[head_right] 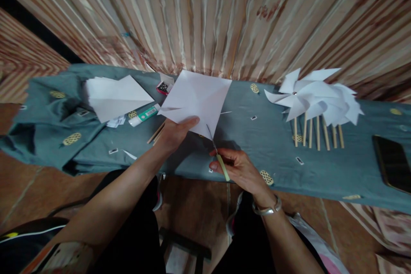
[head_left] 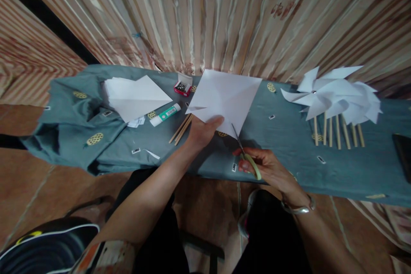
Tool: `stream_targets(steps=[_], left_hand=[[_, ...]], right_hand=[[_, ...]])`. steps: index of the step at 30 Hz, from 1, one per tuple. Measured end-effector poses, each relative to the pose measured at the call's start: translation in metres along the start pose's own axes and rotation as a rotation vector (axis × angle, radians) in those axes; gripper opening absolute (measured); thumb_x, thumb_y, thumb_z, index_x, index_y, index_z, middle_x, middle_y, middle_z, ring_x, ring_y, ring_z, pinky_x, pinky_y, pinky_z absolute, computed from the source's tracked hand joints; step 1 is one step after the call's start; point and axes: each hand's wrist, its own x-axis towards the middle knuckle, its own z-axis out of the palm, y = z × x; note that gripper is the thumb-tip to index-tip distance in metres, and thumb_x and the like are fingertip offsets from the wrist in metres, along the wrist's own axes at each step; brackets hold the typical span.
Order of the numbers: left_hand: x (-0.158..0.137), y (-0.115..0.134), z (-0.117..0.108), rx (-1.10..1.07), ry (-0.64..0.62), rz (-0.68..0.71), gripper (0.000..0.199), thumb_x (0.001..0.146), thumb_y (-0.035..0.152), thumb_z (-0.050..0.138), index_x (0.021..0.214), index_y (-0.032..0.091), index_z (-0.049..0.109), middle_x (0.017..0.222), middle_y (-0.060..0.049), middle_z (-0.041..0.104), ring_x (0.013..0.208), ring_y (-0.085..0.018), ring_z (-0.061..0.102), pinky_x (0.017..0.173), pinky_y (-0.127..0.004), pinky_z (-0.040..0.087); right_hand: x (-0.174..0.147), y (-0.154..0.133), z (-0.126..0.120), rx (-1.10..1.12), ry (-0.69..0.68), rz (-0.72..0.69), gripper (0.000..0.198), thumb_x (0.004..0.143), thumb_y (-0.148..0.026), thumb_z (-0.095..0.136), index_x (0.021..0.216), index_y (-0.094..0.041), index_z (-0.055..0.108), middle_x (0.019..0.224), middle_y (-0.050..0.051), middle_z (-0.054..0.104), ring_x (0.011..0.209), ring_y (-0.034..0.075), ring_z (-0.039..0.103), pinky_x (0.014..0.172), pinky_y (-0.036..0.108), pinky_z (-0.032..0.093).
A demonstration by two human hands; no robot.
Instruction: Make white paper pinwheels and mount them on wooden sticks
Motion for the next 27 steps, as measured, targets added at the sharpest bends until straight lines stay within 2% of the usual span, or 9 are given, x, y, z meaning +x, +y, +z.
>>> stream_targets(steps=[3, 10, 16, 23, 27], left_hand=[[0.0000, 0.0006, -0.0002, -0.005, -0.003, 0.004, 0.040, 0.067, 0.022, 0.076, 0.105, 0.021, 0.064, 0.090, -0.005, 0.073, 0.096, -0.026, 0.068, 0.093, -0.044, 0.052], [0.0000, 0.0028, -0.0005, -0.012, -0.013, 0.018, 0.041, 0.066, 0.019, 0.075, 0.105, 0.021, 0.064, 0.091, -0.005, 0.073, 0.099, -0.026, 0.067, 0.094, -0.043, 0.051], [0.0025, -0.0017, -0.0019, -0.009, 0.014, 0.017, 0.048, 0.063, 0.021, 0.078, 0.108, 0.021, 0.062, 0.093, -0.005, 0.073, 0.098, -0.027, 0.067, 0.092, -0.043, 0.052], [-0.0019, -0.0011, -0.0010, -0.025, -0.046, 0.005, 0.037, 0.068, 0.020, 0.075, 0.104, 0.023, 0.065, 0.088, -0.003, 0.072, 0.093, -0.024, 0.067, 0.096, -0.046, 0.050], [-0.0052, -0.0034, 0.0021, -0.023, -0.026, 0.011, 0.044, 0.066, 0.015, 0.076, 0.108, 0.022, 0.064, 0.095, -0.004, 0.073, 0.090, -0.025, 0.067, 0.091, -0.046, 0.052]], right_hand=[[0.0005, -0.0006, 0.0012, 0.011, 0.009, 0.013, 0.057, 0.063, -0.061, 0.078, 0.097, -0.016, 0.069, 0.061, -0.003, 0.056, 0.054, 0.009, 0.046, 0.050, 0.022, 0.038], [-0.0001, -0.0008, 0.0010, 0.042, 0.014, 0.038, 0.054, 0.060, -0.055, 0.084, 0.095, -0.015, 0.071, 0.060, -0.004, 0.054, 0.053, 0.008, 0.044, 0.049, 0.021, 0.036], [0.0014, 0.0024, 0.0016, 0.070, 0.018, 0.039, 0.053, 0.060, -0.057, 0.082, 0.092, -0.016, 0.072, 0.061, -0.003, 0.056, 0.052, 0.009, 0.046, 0.048, 0.022, 0.038], [0.0018, -0.0008, 0.0035, 0.026, 0.032, 0.007, 0.051, 0.060, -0.056, 0.082, 0.091, -0.016, 0.072, 0.059, -0.003, 0.054, 0.052, 0.008, 0.045, 0.047, 0.021, 0.036], [0.0020, -0.0023, 0.0034, 0.013, 0.044, 0.001, 0.049, 0.059, -0.053, 0.084, 0.089, -0.016, 0.072, 0.059, -0.003, 0.054, 0.052, 0.008, 0.043, 0.046, 0.021, 0.034]])
